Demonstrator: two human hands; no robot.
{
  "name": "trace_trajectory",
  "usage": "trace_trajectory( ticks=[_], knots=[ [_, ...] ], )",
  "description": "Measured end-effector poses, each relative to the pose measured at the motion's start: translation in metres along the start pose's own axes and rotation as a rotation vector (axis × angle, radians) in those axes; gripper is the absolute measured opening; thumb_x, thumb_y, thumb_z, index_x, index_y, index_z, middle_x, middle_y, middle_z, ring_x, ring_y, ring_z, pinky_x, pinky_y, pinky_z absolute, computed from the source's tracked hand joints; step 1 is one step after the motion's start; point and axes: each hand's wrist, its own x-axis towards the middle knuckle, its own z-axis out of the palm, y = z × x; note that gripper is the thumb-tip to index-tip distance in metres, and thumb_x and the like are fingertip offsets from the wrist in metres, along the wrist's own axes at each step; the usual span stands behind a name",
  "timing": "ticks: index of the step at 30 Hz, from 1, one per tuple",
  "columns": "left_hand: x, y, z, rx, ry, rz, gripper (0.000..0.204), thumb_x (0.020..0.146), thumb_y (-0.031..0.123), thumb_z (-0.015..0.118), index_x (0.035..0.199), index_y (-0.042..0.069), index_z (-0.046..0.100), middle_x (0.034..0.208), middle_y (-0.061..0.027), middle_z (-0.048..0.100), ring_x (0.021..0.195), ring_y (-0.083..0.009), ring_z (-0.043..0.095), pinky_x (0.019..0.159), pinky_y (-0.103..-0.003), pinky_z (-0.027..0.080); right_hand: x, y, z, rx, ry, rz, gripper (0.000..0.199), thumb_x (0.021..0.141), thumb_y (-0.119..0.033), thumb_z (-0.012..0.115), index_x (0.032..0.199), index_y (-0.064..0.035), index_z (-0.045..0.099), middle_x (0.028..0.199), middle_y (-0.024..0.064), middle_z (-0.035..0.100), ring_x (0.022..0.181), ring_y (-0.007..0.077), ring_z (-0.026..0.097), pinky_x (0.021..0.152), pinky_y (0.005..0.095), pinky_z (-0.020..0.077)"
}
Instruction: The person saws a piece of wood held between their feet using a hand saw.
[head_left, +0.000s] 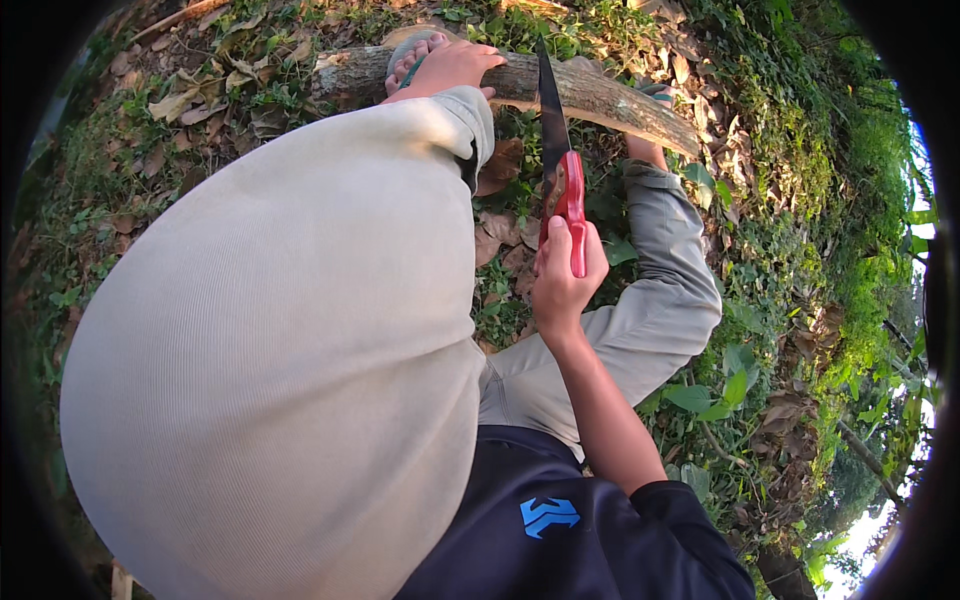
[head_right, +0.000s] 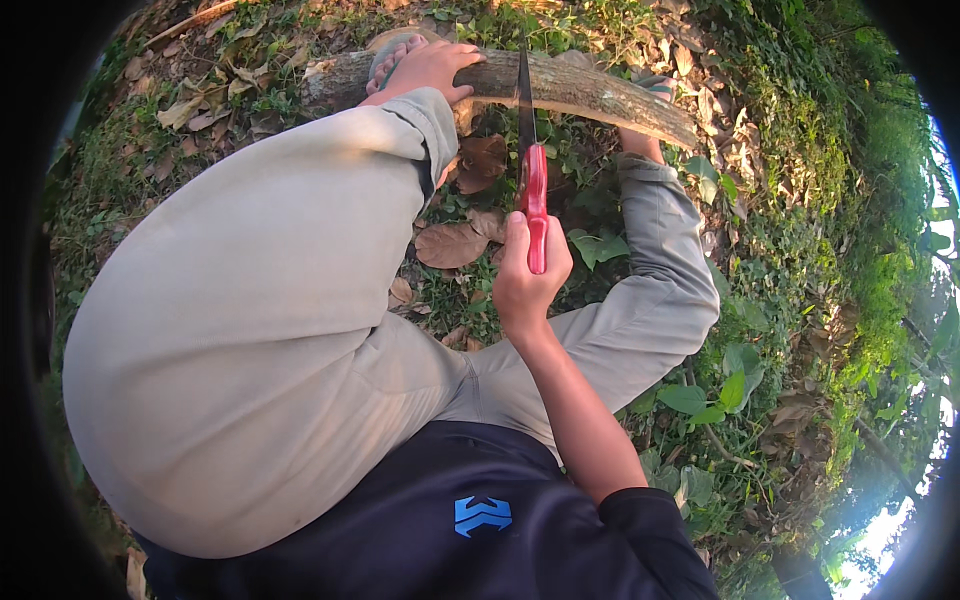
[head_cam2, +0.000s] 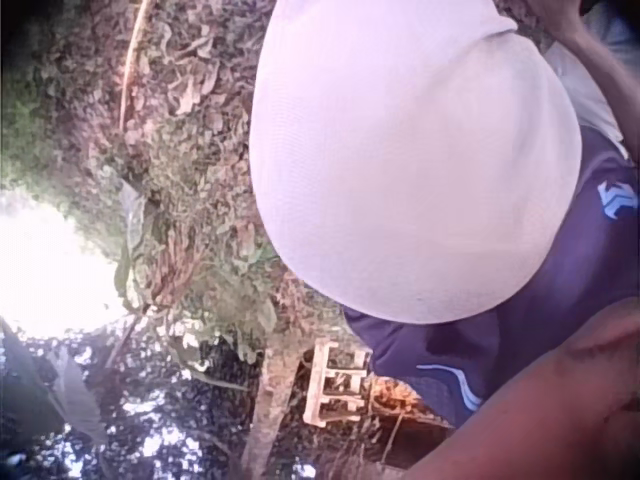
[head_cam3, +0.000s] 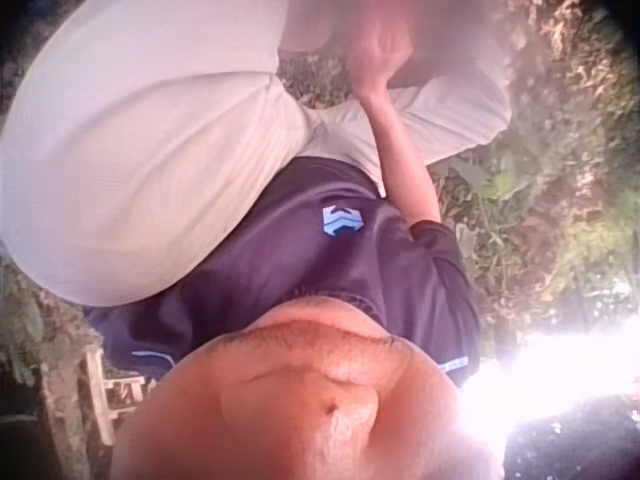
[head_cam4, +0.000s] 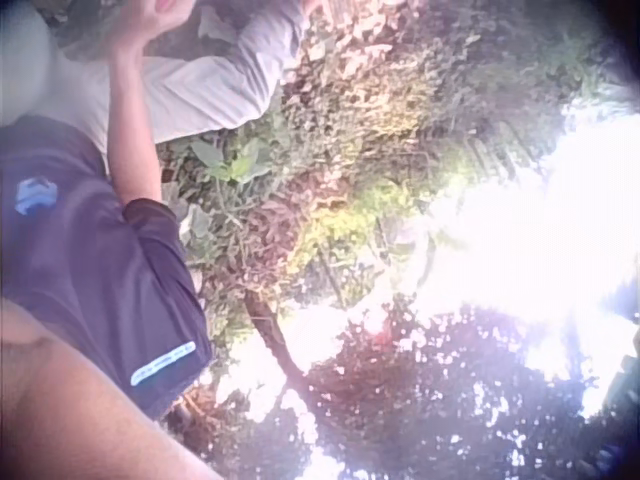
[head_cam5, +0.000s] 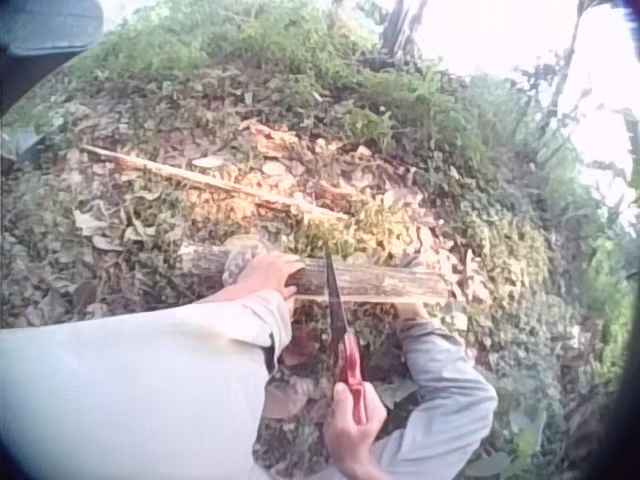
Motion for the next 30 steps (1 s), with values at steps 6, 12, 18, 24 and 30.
trace_trajectory(
  ticks=[6, 12, 18, 24, 30],
  knots=[
    [0.008, 0.002, -0.008, -0.064, 0.0, -0.026, 0.058, 0.086, 0.034, 0.076, 0.141, 0.023, 0.062, 0.146, -0.0027, 0.06, 0.133, -0.0259, 0.056, 0.113, -0.044, 0.042, 0.081, -0.002, 0.034, -0.206, 0.035, -0.147, 0.027, 0.097, -0.012, 0.065, 0.075, -0.0002, 0.054, 0.06, 0.0008, 0.046, 0.056, 0.0085, 0.042, 0.053, 0.0336, 0.0355],
    [0.004, 0.012, -0.027, -0.024, -0.063, -0.051, 0.056, 0.085, 0.036, 0.078, 0.137, 0.025, 0.063, 0.147, -0.0022, 0.059, 0.133, -0.0256, 0.056, 0.113, -0.045, 0.042, 0.054, 0.037, 0.017, 0.058, 0.021, -0.058, 0.02, 0.099, -0.014, 0.064, 0.083, -0.0033, 0.06, 0.064, -0.0031, 0.052, 0.055, 0.005, 0.044, 0.052, 0.0259, 0.0357],
    [0.006, 0.007, -0.013, -0.066, -0.008, -0.011, 0.054, 0.084, 0.035, 0.08, 0.134, 0.022, 0.065, 0.14, -0.0028, 0.064, 0.131, -0.0266, 0.058, 0.11, -0.044, 0.043, 0.041, 0.035, 0.028, -0.318, 0.037, -0.31, 0.016, 0.097, -0.01, 0.066, 0.087, -0.0012, 0.058, 0.062, 0.0048, 0.051, 0.053, 0.0113, 0.047, 0.051, 0.03, 0.04],
    [-0.004, -0.011, -0.009, -0.134, 0.07, -0.008, 0.051, 0.083, 0.027, 0.082, 0.13, 0.018, 0.066, 0.131, -0.0035, 0.068, 0.12, -0.0291, 0.064, 0.104, -0.042, 0.047, -0.04, 0.027, 0.013, -0.364, -0.061, -0.629, 0.009, 0.092, -0.003, 0.07, 0.097, -0.0006, 0.062, 0.064, 0.0068, 0.054, 0.051, 0.0177, 0.053, 0.052, 0.0322, 0.0455],
    [0.005, 0.006, -0.027, -0.08, -0.013, -0.065, 0.044, 0.084, 0.034, 0.08, 0.124, 0.02, 0.069, 0.139, -0.0023, 0.066, 0.129, -0.0262, 0.06, 0.11, -0.042, 0.042, 0.002, 0.023, -0.001, -0.387, -0.037, -0.488, 0.011, 0.097, -0.007, 0.069, 0.094, -0.0018, 0.06, 0.063, 0.0072, 0.054, 0.051, 0.0161, 0.051, 0.051, 0.0323, 0.0438]
  ],
)
